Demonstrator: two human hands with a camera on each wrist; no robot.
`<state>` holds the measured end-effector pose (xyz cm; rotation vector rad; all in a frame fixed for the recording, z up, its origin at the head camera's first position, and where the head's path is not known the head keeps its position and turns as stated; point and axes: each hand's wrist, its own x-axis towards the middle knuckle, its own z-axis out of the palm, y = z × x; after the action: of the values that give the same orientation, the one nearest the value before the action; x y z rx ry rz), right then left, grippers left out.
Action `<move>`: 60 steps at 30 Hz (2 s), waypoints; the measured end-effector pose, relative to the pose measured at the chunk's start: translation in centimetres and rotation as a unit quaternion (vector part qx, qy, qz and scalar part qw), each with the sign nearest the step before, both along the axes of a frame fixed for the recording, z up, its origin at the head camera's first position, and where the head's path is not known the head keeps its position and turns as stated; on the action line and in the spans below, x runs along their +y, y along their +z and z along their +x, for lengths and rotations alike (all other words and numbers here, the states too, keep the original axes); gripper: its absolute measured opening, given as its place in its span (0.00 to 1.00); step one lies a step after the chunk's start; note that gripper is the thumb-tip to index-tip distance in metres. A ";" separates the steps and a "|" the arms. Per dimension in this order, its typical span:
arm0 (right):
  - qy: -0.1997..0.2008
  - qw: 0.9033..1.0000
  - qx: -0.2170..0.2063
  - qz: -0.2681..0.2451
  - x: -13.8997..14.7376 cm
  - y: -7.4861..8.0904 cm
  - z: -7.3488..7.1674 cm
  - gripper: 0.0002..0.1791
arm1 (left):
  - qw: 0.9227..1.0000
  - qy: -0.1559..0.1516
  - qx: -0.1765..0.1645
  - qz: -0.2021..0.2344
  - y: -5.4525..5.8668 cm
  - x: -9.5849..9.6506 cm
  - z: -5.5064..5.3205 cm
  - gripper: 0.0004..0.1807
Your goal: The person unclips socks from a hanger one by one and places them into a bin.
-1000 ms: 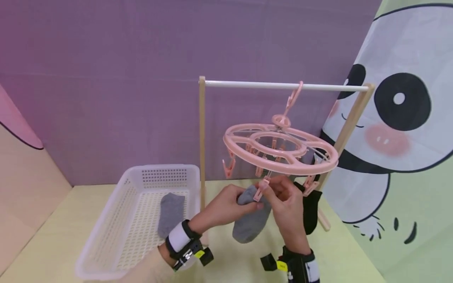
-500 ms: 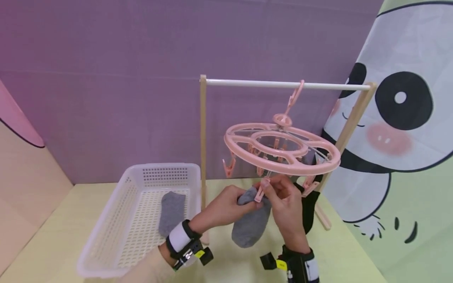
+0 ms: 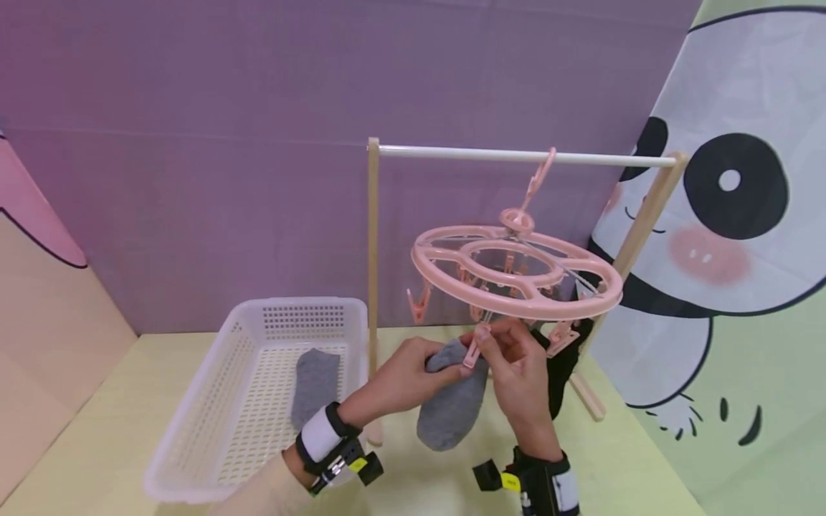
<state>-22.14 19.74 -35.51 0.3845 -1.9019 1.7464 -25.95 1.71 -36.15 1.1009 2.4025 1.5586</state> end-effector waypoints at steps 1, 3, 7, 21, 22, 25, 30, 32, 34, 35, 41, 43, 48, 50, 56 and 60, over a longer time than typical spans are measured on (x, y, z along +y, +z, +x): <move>-0.001 1.000 0.002 0.004 0.0 -0.1 0.0 0.04 | 1.000 0.004 0.003 -0.001 0.0 -0.1 0.0 0.17; -0.003 1.000 0.005 0.011 0.0 -0.1 0.0 0.05 | 1.000 0.007 0.001 0.001 -0.1 -0.5 -0.1 0.14; -0.006 1.000 0.002 0.015 0.0 -0.2 0.0 0.06 | 1.000 0.017 -0.012 0.004 0.0 -1.3 -0.1 0.12; 0.027 0.999 0.035 -0.001 0.2 -0.2 -0.3 0.06 | 0.999 0.054 -0.008 0.001 0.9 -6.1 -1.2 0.17; 0.029 0.999 0.036 -0.002 0.1 -0.2 -0.3 0.06 | 0.998 0.059 -0.014 -0.006 0.9 -6.7 -1.2 0.17; 0.031 0.999 0.036 0.000 -0.1 -0.2 -0.4 0.06 | 0.996 0.077 -0.038 -0.027 1.0 -8.8 -1.1 0.20; 0.027 0.999 0.027 0.003 -0.5 -0.3 -0.4 0.05 | 0.987 0.142 -0.049 -0.064 1.2 -12.6 -1.0 0.27; 0.024 0.999 0.024 0.008 -0.6 -0.2 -0.4 0.05 | 0.982 0.169 -0.049 -0.075 1.4 -14.1 -1.1 0.28; 0.021 0.999 0.021 0.016 -0.8 -0.2 -0.4 0.05 | 0.977 0.187 -0.055 -0.082 1.5 -15.5 -1.1 0.29; 0.021 0.999 0.020 0.019 -0.9 -0.1 -0.4 0.05 | 0.976 0.194 -0.053 -0.086 1.5 -16.2 -1.1 0.29; 0.019 0.999 0.017 0.020 -1.1 0.1 -0.2 0.05 | 0.972 0.199 -0.051 -0.115 0.8 -19.7 -1.2 0.28; 0.017 1.000 0.018 0.019 -1.1 0.2 -0.1 0.05 | 0.971 0.196 -0.061 -0.124 0.4 -20.4 -1.2 0.25; 0.019 1.000 0.017 0.012 -1.2 0.2 0.0 0.05 | 0.969 0.175 -0.072 -0.158 -0.7 -21.6 -1.4 0.19; 0.018 1.000 0.016 0.012 -1.1 0.2 0.0 0.05 | 0.967 0.167 -0.073 -0.178 -1.2 -21.9 -1.7 0.20; 0.009 1.000 0.023 0.019 -0.9 0.1 0.0 0.05 | 0.958 0.149 -0.077 -0.232 -2.7 -23.2 -2.5 0.12; 0.007 1.000 0.022 0.022 -0.8 0.3 -0.1 0.06 | 0.956 0.136 -0.049 -0.257 -3.4 -23.6 -3.3 0.12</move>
<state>-22.21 18.98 -35.20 0.4491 -1.9135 1.6938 -29.27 -21.87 -39.58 0.5977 2.7398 0.9092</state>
